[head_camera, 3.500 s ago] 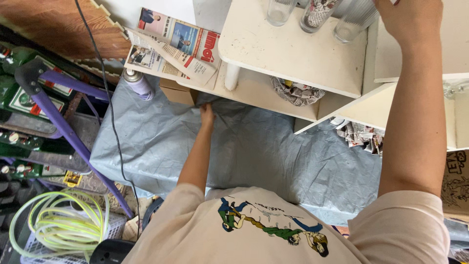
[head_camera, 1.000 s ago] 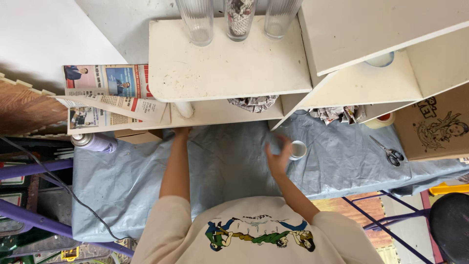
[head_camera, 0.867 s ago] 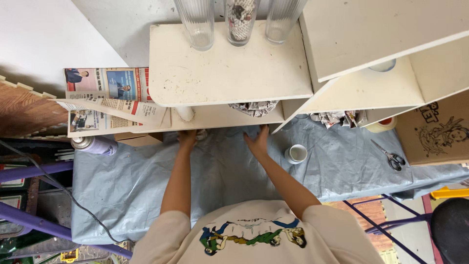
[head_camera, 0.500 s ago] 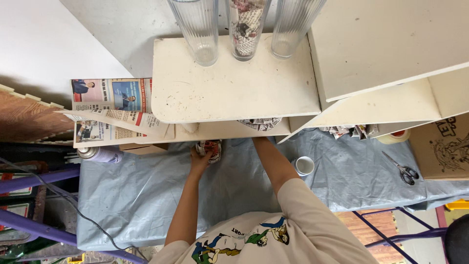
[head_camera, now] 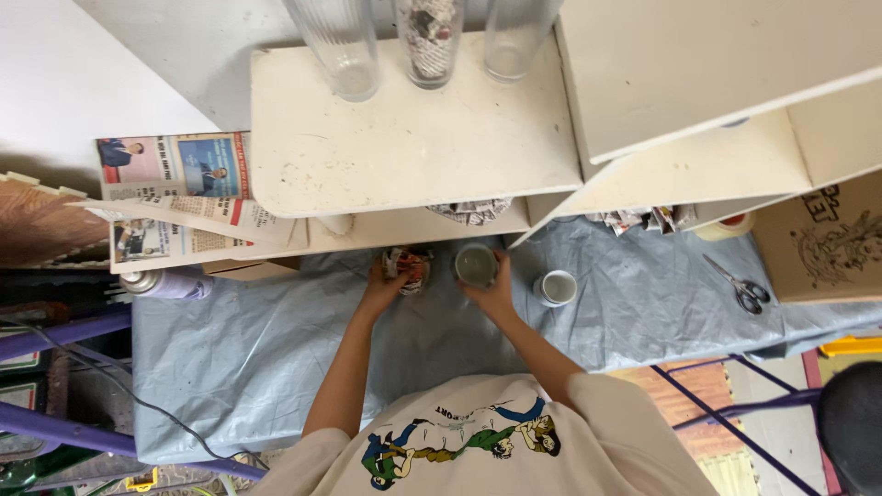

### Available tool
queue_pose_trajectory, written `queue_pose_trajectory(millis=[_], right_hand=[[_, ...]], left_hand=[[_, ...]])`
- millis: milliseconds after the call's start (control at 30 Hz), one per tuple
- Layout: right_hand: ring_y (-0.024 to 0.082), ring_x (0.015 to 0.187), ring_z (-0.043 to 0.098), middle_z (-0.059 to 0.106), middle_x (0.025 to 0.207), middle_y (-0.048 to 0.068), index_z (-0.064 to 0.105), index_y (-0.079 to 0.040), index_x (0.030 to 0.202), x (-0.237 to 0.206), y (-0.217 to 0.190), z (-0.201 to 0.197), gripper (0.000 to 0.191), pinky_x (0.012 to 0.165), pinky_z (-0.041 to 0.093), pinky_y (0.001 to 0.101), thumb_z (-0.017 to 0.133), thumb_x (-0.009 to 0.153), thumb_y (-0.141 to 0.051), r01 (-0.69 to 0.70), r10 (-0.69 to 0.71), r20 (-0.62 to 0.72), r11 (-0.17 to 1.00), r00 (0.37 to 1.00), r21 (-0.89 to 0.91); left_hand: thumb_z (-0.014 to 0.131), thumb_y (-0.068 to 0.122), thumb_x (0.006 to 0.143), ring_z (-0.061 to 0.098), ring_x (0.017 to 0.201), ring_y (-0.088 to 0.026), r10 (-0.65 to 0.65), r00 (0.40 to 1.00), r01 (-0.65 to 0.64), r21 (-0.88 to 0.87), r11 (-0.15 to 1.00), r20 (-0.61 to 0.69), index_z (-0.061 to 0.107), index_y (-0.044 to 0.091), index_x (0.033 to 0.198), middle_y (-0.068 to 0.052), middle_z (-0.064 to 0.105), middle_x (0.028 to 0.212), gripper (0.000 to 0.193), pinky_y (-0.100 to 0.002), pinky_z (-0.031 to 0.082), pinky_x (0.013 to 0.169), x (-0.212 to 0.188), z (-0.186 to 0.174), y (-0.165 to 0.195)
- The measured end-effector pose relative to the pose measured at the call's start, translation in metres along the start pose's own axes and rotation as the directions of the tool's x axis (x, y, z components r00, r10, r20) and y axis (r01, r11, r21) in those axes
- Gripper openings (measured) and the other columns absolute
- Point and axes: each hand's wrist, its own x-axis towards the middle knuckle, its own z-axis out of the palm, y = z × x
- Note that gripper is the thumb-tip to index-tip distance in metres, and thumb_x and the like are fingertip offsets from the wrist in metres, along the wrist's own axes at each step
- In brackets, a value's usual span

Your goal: The person packs cups and glasses for storage. They handle a tape roll near a cardboard box, then wrap each cup and glass in sheets of newspaper, crumpling paper around the items, and place the wrapped pieces one at a time into the compartments of a white shelf unit.

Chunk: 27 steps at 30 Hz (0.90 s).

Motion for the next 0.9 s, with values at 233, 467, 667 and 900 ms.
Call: queue_pose_trajectory(millis=[233, 467, 667, 900], right_hand=[[0.026, 0.118, 0.067, 0.062, 0.132, 0.016, 0.036, -0.012, 0.145, -0.078, 0.002, -0.103, 0.099, 0.091, 0.062, 0.0388, 0.095, 0.064, -0.018, -0.214, 0.215, 0.004, 0.975, 0.977, -0.062], [0.026, 0.122, 0.061, 0.052, 0.137, 0.015, 0.032, -0.007, 0.147, -0.082, 0.015, -0.18, 0.098, 0.093, 0.058, 0.0376, 0.092, 0.07, -0.01, -0.047, 0.04, -0.347, 0.999, 0.937, -0.013], [0.024, 0.128, 0.056, 0.048, 0.139, 0.013, 0.033, -0.006, 0.145, -0.047, 0.035, -0.208, 0.095, 0.098, 0.056, 0.0403, 0.092, 0.07, -0.007, -0.051, 0.038, -0.458, 0.999, 0.888, -0.016], [0.025, 0.127, 0.056, 0.053, 0.138, 0.011, 0.041, -0.009, 0.142, -0.016, 0.025, -0.218, 0.094, 0.099, 0.056, 0.0432, 0.094, 0.065, -0.006, -0.195, 0.175, -0.424, 0.981, 0.889, -0.004]], left_hand=[[0.074, 0.05, 0.082, 0.051, 0.135, -0.034, -0.09, 0.95, -0.026, 0.364, 0.931, 0.299, 0.04, 0.007, 0.152, -0.019, 0.05, 0.148, 0.089, -0.043, 0.045, 0.11, 0.027, 0.027, 0.022], [0.071, 0.05, 0.086, 0.047, 0.139, -0.035, 0.153, 0.966, -0.257, 0.724, 0.64, 0.207, 0.041, 0.009, 0.152, -0.019, 0.047, 0.152, 0.083, -0.045, 0.041, 0.114, 0.091, 0.037, 0.067], [0.068, 0.05, 0.09, 0.043, 0.142, -0.036, 0.396, 0.894, -0.404, 0.758, 0.513, 0.209, 0.042, 0.01, 0.153, -0.018, 0.043, 0.156, 0.079, -0.046, 0.037, 0.117, 0.124, 0.079, 0.11], [0.064, 0.05, 0.095, 0.039, 0.146, -0.037, 0.424, 0.846, -0.513, 0.712, 0.48, 0.324, 0.043, 0.011, 0.153, -0.018, 0.039, 0.16, 0.073, -0.048, 0.033, 0.121, 0.123, 0.121, 0.142]])
